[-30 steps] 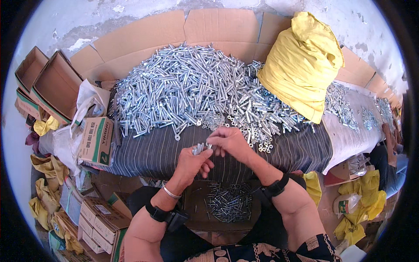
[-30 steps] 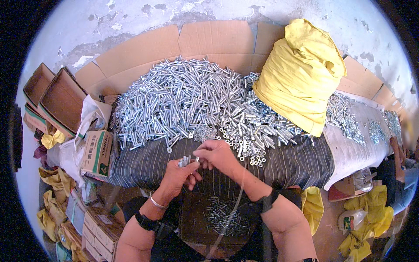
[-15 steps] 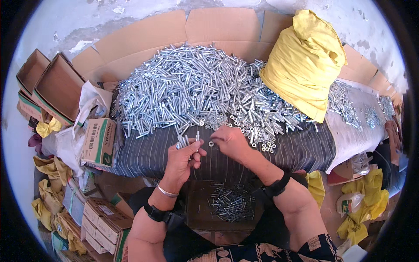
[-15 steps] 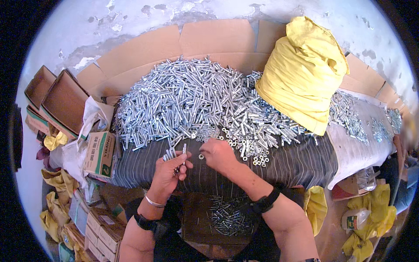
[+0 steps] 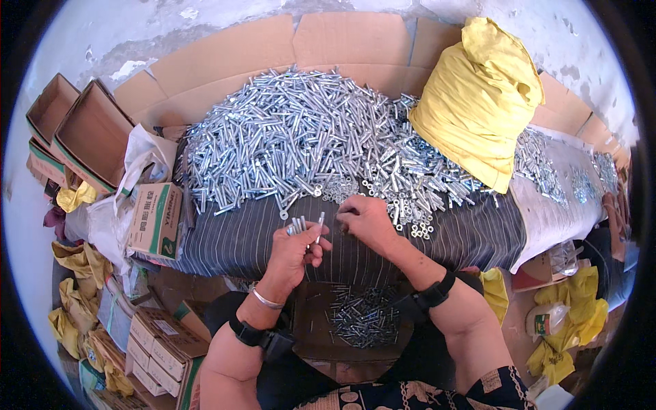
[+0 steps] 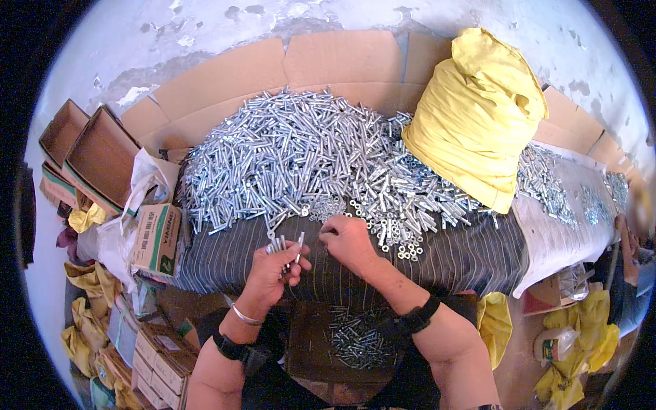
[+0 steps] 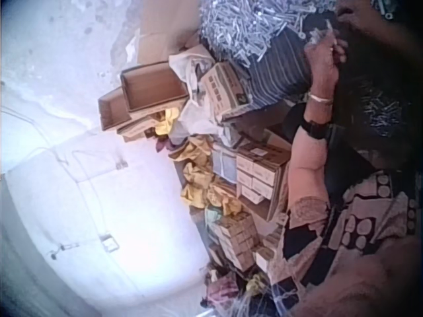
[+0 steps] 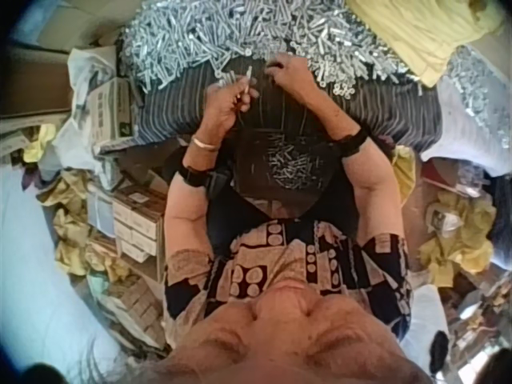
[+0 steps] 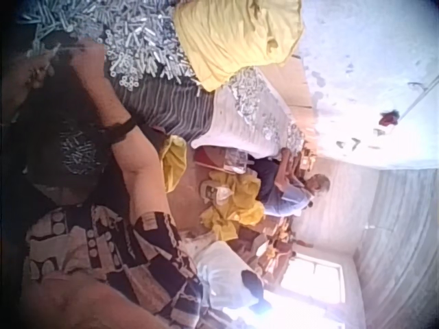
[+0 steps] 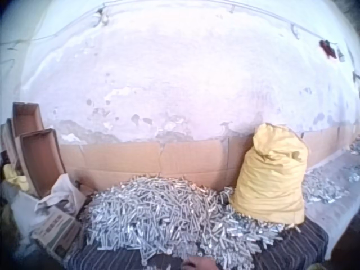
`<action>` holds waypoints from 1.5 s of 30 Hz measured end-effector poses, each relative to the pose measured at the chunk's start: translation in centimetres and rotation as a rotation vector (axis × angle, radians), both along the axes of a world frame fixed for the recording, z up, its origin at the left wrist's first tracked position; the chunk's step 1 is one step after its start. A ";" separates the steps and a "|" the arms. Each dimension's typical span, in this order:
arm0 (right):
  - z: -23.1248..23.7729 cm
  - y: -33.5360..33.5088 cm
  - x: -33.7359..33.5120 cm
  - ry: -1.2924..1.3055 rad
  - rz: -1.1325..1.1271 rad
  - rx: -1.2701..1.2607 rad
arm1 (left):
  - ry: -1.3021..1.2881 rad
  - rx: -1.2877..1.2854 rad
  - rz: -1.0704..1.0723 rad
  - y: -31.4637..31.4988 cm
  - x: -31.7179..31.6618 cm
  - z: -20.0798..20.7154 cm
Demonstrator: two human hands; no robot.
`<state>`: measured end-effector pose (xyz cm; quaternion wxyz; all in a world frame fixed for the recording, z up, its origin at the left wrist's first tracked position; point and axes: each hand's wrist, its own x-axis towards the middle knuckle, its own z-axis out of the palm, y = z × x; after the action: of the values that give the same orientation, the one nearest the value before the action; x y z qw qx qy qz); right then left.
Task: Sorting and counting bolts and washers from a large pile into smaller groups.
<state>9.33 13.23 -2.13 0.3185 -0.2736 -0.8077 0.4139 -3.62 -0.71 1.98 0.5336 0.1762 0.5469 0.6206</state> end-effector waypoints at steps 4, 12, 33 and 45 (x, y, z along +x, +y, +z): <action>3.2 -0.5 0.7 0.074 0.083 -0.594 | 0.026 -0.046 -0.031 0.2 0.7 -0.3; 2.5 -0.7 0.5 0.256 0.216 -0.622 | 0.034 -0.028 -0.033 0.4 0.8 -0.4; 1.7 -0.6 4.4 -0.301 0.103 0.493 | -0.099 -0.005 0.027 0.3 0.1 0.0; 2.3 0.6 2.7 -0.130 0.068 -0.149 | -0.025 -0.051 -0.097 0.5 1.2 -0.5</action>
<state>12.03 13.79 0.13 0.2299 -0.2953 -0.8026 0.4645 -2.47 -0.25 1.52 0.5742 0.1810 0.5467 0.5819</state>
